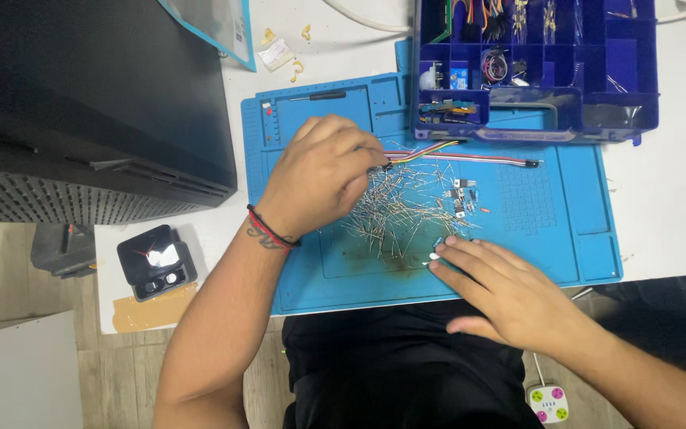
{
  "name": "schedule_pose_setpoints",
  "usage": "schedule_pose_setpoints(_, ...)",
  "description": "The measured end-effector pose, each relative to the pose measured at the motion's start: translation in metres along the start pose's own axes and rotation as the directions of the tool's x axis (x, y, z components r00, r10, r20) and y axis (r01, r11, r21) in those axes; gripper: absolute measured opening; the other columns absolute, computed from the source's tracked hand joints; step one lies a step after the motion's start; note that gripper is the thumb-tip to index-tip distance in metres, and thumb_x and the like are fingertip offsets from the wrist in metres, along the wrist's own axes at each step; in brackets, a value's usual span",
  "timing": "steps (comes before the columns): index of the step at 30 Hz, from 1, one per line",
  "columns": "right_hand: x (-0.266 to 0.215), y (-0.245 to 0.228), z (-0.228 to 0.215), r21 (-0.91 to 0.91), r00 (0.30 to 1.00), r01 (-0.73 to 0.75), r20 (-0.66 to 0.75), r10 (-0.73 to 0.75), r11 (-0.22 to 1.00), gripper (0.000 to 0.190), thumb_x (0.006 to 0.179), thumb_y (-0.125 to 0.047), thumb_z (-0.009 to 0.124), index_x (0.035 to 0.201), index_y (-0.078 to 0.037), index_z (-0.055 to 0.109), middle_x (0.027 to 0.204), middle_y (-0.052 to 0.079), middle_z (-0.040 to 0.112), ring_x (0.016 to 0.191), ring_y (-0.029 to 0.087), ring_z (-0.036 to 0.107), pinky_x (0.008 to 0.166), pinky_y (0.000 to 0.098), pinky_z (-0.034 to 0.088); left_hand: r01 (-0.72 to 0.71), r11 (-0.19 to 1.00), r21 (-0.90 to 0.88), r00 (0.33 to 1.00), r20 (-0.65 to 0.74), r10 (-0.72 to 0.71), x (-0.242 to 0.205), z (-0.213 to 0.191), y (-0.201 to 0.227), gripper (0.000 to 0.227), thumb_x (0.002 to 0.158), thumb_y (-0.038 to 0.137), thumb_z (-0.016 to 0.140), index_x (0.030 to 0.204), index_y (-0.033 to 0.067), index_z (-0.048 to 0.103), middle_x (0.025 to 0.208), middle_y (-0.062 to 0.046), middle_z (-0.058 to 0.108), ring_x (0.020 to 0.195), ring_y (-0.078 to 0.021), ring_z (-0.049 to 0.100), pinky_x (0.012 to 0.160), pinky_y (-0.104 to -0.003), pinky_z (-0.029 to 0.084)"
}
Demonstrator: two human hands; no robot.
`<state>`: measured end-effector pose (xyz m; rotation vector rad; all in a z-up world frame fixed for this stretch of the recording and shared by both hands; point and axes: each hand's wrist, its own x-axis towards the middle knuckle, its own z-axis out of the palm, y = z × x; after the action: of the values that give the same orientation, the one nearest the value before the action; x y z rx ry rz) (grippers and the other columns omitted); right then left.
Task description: The person sits at a workbench and repeatedly picks up small wires from a pile on a blue mat. They twist the wire ends together by hand and then place the prepared wires into a blue compartmentalized storage box.
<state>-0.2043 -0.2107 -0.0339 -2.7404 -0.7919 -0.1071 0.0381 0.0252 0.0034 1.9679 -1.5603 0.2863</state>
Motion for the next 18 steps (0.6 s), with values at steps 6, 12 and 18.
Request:
schedule_pose_setpoints(6,0.018,0.005,-0.002,-0.033,0.970,-0.110,-0.221,0.100,0.993,0.035,0.097,-0.026,0.066,0.130,-0.015,0.069,0.121,0.001,0.070,0.117,0.022,0.065,0.097,0.0397,0.050,-0.010,0.999,-0.045,0.999,0.051,0.012,0.002,0.008,0.011,0.007,0.089,0.009,0.068,0.092,0.0099,0.075,0.101,-0.005,0.073,0.103,-0.0259,0.064,0.094,-0.041,0.048)
schedule_pose_setpoints(12,0.027,0.016,0.004,-0.165,0.971,-0.155,-0.210,0.119,0.974,0.022,0.100,-0.024,0.063,0.119,-0.020,0.073,0.100,-0.002,0.066,0.094,0.022,0.063,0.080,0.0384,0.046,-0.024,0.988,-0.151,0.988,0.145,0.046,0.007,-0.002,0.028,0.013,0.085,0.019,0.080,0.093,0.0099,0.075,0.103,-0.007,0.072,0.106,-0.0292,0.063,0.096,-0.045,0.048)
schedule_pose_setpoints(18,0.034,0.020,-0.002,-0.111,0.971,-0.084,-0.233,0.056,0.990,0.014,0.102,-0.020,0.059,0.104,-0.012,0.070,0.097,0.004,0.065,0.087,0.025,0.061,0.075,0.0392,0.044,0.070,0.972,-0.224,0.956,0.294,-0.001,0.007,0.003,0.037,0.013,0.080,0.022,0.084,0.088,0.0126,0.079,0.096,-0.004,0.072,0.100,-0.0251,0.062,0.095,-0.041,0.047)
